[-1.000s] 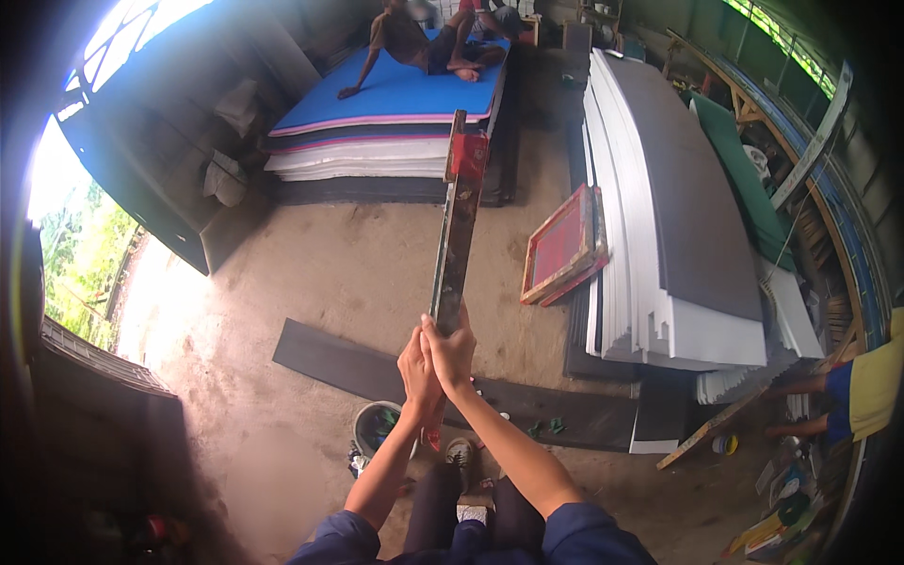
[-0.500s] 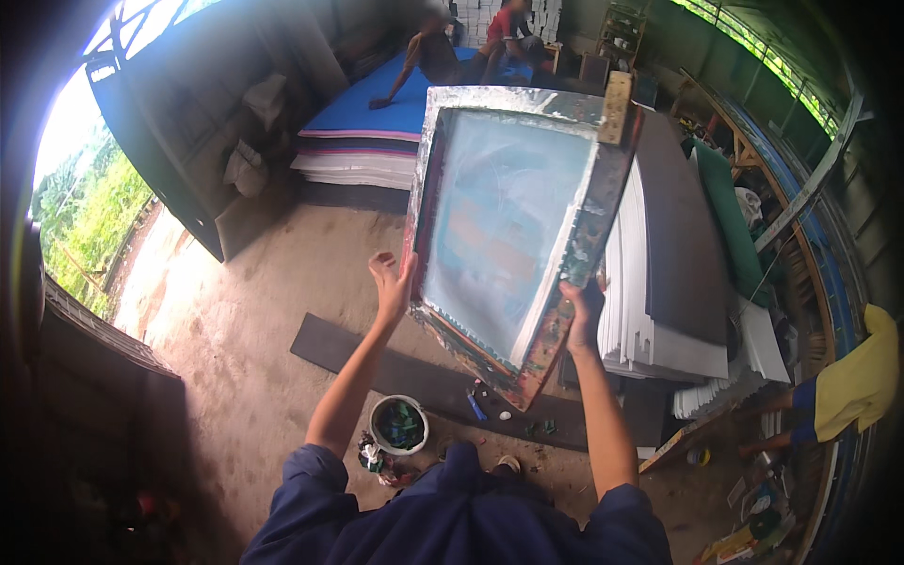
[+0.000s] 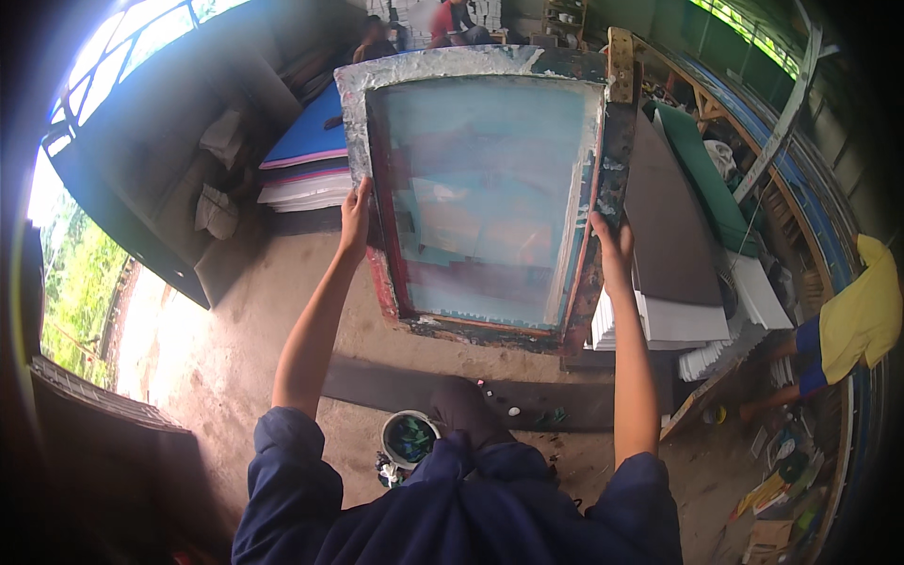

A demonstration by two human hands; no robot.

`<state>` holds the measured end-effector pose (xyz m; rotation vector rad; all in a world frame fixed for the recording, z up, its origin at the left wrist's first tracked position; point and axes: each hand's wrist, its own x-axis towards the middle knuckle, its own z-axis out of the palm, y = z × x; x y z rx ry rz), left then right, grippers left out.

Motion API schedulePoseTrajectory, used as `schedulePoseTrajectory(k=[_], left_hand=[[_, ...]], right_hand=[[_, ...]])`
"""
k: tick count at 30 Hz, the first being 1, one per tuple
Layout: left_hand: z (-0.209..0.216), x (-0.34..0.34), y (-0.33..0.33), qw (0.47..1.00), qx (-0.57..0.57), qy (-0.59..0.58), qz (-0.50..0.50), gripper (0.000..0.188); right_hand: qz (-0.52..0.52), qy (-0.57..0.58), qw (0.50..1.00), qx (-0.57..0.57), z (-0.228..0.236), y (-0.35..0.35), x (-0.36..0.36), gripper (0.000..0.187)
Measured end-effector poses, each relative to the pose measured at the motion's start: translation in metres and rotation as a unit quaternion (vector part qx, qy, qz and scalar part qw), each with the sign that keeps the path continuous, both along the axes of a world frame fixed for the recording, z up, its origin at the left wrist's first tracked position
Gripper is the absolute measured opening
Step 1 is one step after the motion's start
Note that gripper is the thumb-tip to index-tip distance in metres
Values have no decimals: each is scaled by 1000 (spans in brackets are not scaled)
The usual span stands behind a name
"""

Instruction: The person squats and wipes a large red and blue plastic sheet with a green cloth. They repeatedly rub the surface, occasionally dip the cloth into a bucket, and continue cleaning the sheet until the end of the clip.

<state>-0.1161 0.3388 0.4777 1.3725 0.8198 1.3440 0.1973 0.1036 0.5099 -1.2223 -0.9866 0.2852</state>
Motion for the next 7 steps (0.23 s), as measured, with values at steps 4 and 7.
schedulePoseTrajectory(k=[4, 7], left_hand=[[23, 4, 20, 991, 124, -43, -7, 34], [26, 3, 40, 992, 105, -74, 3, 34]], right_hand=[[-33, -48, 998, -22, -15, 35, 18, 47], [3, -93, 994, -62, -23, 59, 27, 60]])
